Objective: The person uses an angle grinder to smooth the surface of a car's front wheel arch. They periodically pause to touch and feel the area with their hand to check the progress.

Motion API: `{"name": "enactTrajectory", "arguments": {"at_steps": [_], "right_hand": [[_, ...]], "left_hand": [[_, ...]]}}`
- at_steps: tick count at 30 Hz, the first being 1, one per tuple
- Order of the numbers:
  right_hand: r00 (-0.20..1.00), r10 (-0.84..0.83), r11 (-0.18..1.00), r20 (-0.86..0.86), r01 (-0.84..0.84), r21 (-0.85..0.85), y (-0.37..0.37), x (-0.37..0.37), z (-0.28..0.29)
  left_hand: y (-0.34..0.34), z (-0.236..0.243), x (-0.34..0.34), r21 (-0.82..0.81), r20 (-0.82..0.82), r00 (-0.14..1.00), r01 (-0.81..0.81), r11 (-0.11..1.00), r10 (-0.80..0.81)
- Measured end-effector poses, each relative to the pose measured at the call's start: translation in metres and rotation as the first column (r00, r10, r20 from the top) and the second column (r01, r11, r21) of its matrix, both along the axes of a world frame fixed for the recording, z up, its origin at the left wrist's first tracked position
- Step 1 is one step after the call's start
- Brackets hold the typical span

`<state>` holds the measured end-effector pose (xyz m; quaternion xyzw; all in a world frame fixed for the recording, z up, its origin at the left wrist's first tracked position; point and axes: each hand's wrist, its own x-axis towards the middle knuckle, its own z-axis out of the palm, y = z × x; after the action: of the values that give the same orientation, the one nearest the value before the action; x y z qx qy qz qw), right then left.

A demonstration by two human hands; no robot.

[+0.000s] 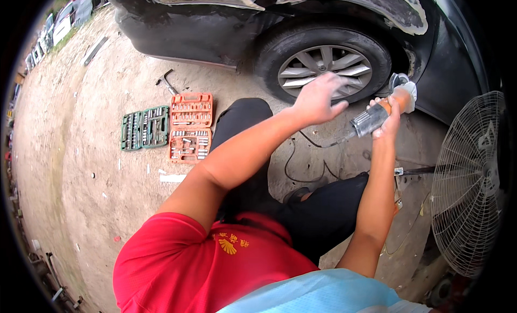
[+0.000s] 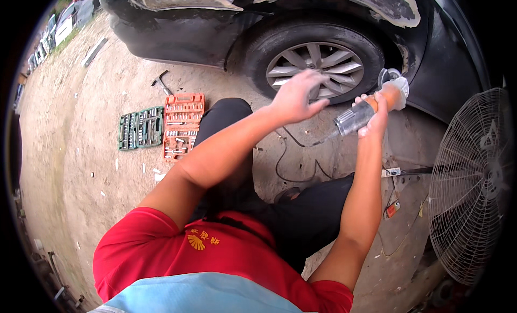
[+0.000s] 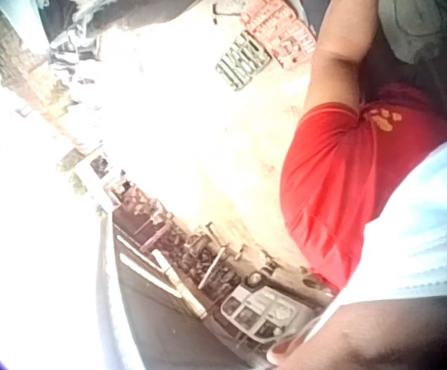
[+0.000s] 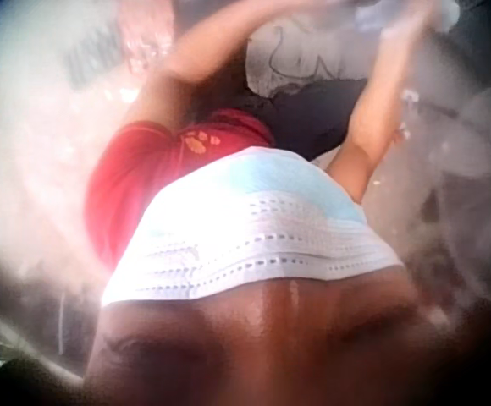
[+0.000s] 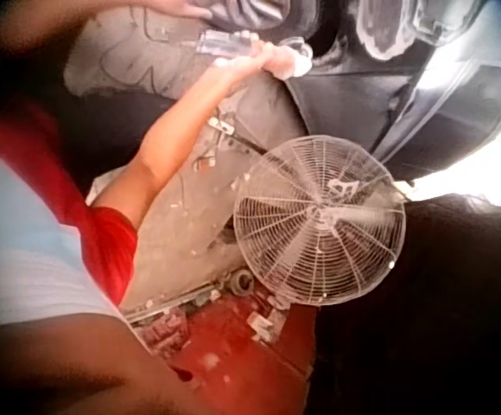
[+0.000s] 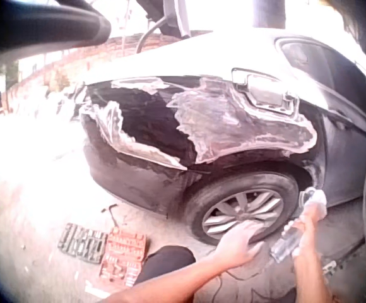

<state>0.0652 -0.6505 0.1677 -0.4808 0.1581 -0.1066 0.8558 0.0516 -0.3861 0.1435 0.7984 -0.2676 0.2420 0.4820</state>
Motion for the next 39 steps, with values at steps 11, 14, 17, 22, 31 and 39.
{"name": "enactTrajectory", "arguments": {"at_steps": [11, 14, 17, 22, 31, 39], "right_hand": [[0.998, -0.063, 0.994, -0.015, 0.064, 0.091, -0.037, -0.001, 0.003], [0.999, -0.038, 0.997, 0.0, 0.037, 0.074, -0.049, 0.001, 0.0], [1.0, 0.022, 0.996, -0.007, -0.021, 0.087, -0.058, 0.003, -0.004], [0.999, 0.029, 0.992, -0.041, -0.024, 0.125, -0.055, 0.011, -0.005], [0.999, -0.007, 0.987, -0.036, 0.013, 0.158, -0.057, 0.014, -0.005], [0.998, -0.056, 0.988, -0.028, 0.059, 0.139, -0.054, 0.011, -0.005]], "left_hand": [[0.133, 0.0, 0.07, -0.19, 0.121, 0.762, -0.611, 0.769, 0.636], [0.17, 0.007, 0.09, -0.172, 0.161, 0.692, -0.682, 0.711, 0.703], [0.207, 0.02, 0.105, -0.067, 0.163, 0.68, -0.716, 0.695, 0.715], [0.279, 0.023, 0.124, 0.109, 0.082, 0.633, -0.774, 0.624, 0.77], [0.357, 0.047, 0.117, 0.251, 0.187, 0.485, -0.865, 0.435, 0.854], [0.374, 0.084, 0.096, 0.239, 0.361, 0.567, -0.824, 0.514, 0.741]]}}
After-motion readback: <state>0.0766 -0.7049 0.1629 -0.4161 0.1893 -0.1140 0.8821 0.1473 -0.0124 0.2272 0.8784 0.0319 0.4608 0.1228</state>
